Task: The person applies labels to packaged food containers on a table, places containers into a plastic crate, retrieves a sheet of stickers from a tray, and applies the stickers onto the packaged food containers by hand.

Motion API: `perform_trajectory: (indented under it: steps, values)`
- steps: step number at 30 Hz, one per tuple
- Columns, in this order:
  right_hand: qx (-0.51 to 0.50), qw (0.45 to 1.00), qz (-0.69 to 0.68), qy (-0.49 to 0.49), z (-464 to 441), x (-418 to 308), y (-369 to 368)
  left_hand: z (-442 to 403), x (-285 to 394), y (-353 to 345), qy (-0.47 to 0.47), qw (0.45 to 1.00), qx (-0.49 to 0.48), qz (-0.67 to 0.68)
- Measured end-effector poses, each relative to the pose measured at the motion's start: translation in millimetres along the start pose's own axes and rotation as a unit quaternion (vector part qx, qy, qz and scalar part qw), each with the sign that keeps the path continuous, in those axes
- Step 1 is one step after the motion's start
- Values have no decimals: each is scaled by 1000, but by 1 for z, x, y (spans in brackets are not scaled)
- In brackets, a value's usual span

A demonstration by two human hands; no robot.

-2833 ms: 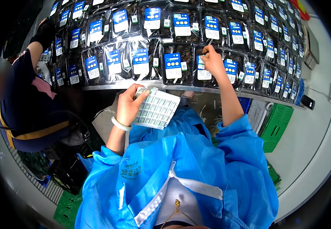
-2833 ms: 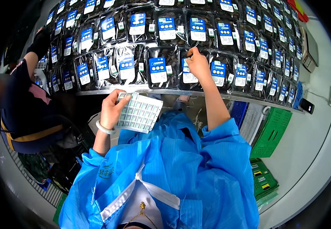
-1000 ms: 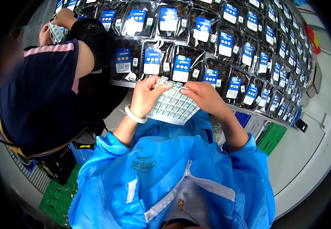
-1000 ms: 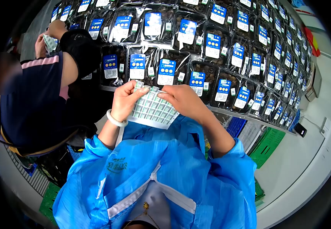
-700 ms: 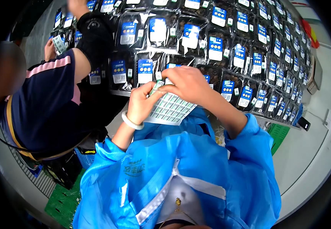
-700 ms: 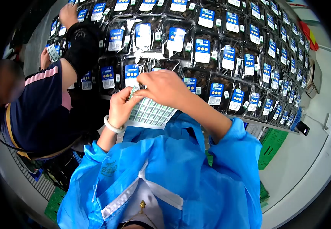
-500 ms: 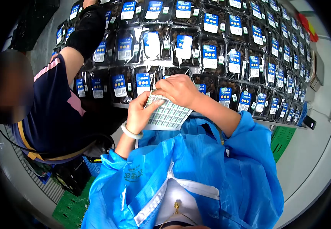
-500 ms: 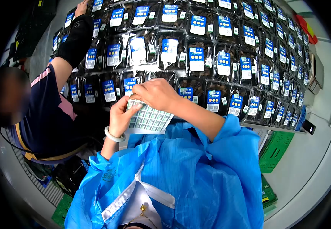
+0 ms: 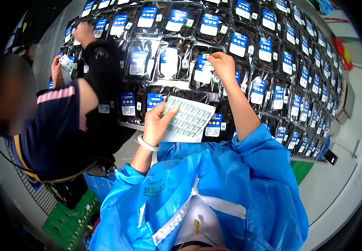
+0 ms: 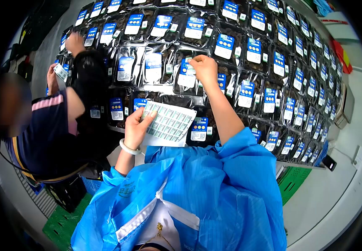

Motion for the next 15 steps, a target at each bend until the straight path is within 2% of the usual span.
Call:
perform_trajectory:
  steps: [3,4,5,6,7,9,10,11,13,15]
  values:
    - [3,996,86,10,-5,-3,-10,-3,-7,-1,11,1000,9,-2]
    - [24,986,152,70,-6,1,-12,-4,-8,-3,19,1000,11,3]
    - [48,967,216,128,-8,5,-14,-5,-8,-5,27,1000,10,7]
    - [28,950,290,115,-3,-7,-11,-7,-9,-7,27,1000,4,4]
    - [40,914,372,158,-2,-19,-7,-10,-9,-10,26,1000,-1,1]
    - [36,943,307,128,-5,-30,11,-14,-9,-13,29,1000,-5,0]
    - [6,975,206,80,-11,-28,15,-17,-8,-14,31,1000,-3,2]
    - [-73,997,34,-15,-12,-19,11,-17,-9,-14,36,999,-1,5]
    - [-205,967,-130,-83,0,-21,-1,-20,-10,-15,45,999,0,6]
    - [-280,938,-165,-118,17,-8,-24,-26,-12,-19,47,999,-6,0]
Point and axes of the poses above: each hand's wrist, its own z-axis away from the middle knuckle, its own y-axis out of the back of the hand, x = y × z, the point moved 5 cm from there along -z, towards the middle knuckle, and after that the axes turned 13 degrees about x, right-handed, at the moved point
